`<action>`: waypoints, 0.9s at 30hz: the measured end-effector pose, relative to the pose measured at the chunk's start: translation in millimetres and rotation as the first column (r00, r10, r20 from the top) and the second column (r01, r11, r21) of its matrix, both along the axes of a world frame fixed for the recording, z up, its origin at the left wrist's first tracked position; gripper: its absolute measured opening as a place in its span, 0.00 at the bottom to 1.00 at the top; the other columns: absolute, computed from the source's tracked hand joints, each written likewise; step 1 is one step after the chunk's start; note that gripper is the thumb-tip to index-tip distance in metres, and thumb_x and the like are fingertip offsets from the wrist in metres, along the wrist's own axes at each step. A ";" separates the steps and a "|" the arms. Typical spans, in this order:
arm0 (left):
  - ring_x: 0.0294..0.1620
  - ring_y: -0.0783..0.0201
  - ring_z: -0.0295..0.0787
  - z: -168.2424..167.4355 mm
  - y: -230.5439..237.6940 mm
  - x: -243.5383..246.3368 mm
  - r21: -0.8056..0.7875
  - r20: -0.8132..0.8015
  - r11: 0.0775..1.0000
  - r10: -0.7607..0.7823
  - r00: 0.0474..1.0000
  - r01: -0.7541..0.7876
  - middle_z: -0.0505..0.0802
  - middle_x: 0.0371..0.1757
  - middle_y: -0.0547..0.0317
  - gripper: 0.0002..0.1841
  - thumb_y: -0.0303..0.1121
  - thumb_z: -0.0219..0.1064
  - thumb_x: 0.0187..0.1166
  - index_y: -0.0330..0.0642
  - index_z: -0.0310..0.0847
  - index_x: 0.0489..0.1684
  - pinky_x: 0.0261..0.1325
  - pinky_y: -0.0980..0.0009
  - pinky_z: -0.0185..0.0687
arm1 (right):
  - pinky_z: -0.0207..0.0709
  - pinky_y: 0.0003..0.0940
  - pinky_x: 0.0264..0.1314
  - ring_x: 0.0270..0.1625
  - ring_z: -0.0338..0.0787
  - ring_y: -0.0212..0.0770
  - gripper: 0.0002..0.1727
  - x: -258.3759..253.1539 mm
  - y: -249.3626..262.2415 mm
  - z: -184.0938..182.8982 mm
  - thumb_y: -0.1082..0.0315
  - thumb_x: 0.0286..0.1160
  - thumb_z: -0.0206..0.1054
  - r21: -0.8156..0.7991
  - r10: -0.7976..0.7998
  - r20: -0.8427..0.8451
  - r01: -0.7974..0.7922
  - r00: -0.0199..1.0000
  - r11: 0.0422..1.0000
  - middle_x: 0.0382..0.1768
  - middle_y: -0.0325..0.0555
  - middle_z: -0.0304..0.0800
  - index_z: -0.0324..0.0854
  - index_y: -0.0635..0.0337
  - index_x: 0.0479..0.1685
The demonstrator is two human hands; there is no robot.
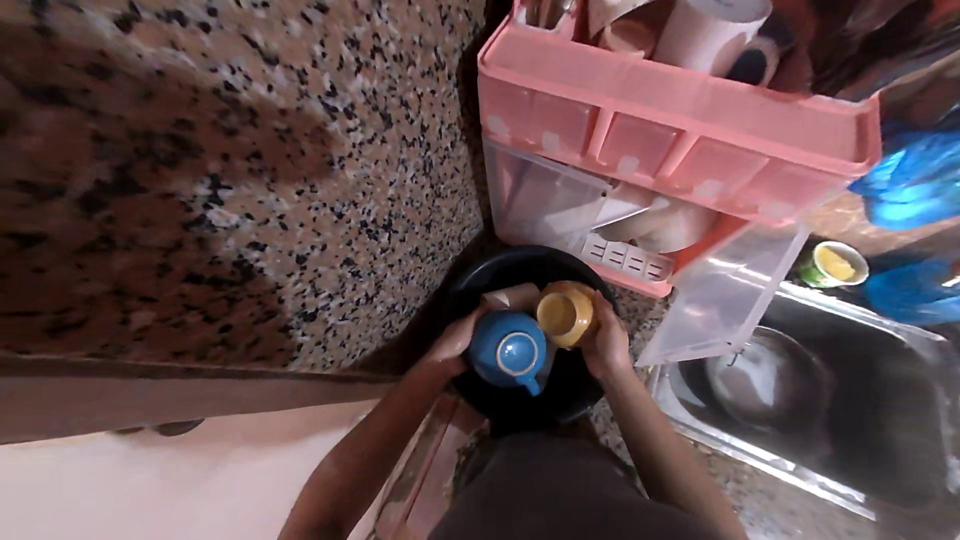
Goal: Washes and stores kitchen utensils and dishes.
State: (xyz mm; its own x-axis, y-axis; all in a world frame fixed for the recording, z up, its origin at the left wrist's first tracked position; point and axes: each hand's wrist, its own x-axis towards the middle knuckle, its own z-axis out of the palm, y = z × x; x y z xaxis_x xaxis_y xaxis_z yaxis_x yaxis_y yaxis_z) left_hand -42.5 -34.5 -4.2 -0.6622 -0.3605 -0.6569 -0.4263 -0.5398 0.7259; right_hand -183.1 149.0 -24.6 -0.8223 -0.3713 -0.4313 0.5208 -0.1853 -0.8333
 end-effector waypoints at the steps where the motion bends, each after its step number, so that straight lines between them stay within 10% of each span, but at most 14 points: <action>1: 0.58 0.58 0.91 -1.6 -0.4 2.0 0.039 -0.020 0.999 0.031 0.999 -0.030 0.93 0.55 0.54 0.27 0.57 0.49 0.91 0.46 0.81 0.67 0.62 0.55 0.87 | 0.88 0.48 0.56 0.55 0.92 0.47 0.25 0.8 0.4 -0.1 0.51 0.92 0.51 0.005 0.009 -0.019 -0.009 1.000 1.000 0.54 0.53 0.92 0.82 0.61 0.66; 6: 0.52 0.60 0.93 22.3 7.3 13.7 0.349 -0.190 0.929 0.198 0.962 -0.123 0.95 0.49 0.54 0.25 0.52 0.42 0.93 0.47 0.83 0.59 0.56 0.59 0.91 | 0.89 0.49 0.53 0.51 0.93 0.48 0.24 -2.0 -4.4 1.9 0.49 0.90 0.57 0.025 -0.009 0.098 0.007 0.995 1.000 0.50 0.54 0.93 0.85 0.61 0.62; 10: 0.55 0.64 0.93 26.0 18.2 8.9 0.308 -0.418 0.950 0.178 0.891 -0.045 0.95 0.50 0.55 0.24 0.42 0.37 0.96 0.45 0.83 0.59 0.60 0.64 0.90 | 0.88 0.47 0.55 0.51 0.93 0.47 0.26 5.7 -7.2 -4.0 0.49 0.92 0.51 -0.014 0.123 0.141 -0.123 0.982 0.992 0.50 0.54 0.94 0.83 0.62 0.64; 16: 0.57 0.57 0.91 5.4 34.2 -24.6 0.396 -0.271 0.907 0.267 0.925 -0.146 0.93 0.55 0.50 0.24 0.47 0.38 0.95 0.43 0.78 0.66 0.60 0.56 0.89 | 0.89 0.41 0.51 0.48 0.93 0.41 0.24 18.1 -8.0 -0.6 0.53 0.94 0.46 -0.173 0.167 0.187 -0.135 0.968 0.976 0.45 0.50 0.93 0.81 0.62 0.62; 20: 0.56 0.56 0.91 3.8 43.8 -42.3 0.025 -0.144 0.951 0.308 0.941 -0.307 0.93 0.55 0.47 0.22 0.44 0.48 0.95 0.36 0.80 0.65 0.60 0.56 0.88 | 0.89 0.44 0.55 0.53 0.93 0.44 0.27 17.6 -0.3 -3.3 0.49 0.94 0.46 -0.191 0.157 0.211 -0.117 0.965 0.975 0.51 0.54 0.93 0.80 0.63 0.66; 27: 0.63 0.64 0.85 6.9 62.4 -47.0 -0.474 -0.252 0.874 -0.014 0.968 -0.110 0.90 0.58 0.47 0.21 0.43 0.52 0.93 0.32 0.83 0.62 0.71 0.64 0.79 | 0.89 0.44 0.56 0.53 0.93 0.45 0.28 13.4 3.7 8.7 0.49 0.94 0.41 -0.324 0.113 0.174 -0.051 0.978 0.945 0.50 0.53 0.91 0.77 0.62 0.65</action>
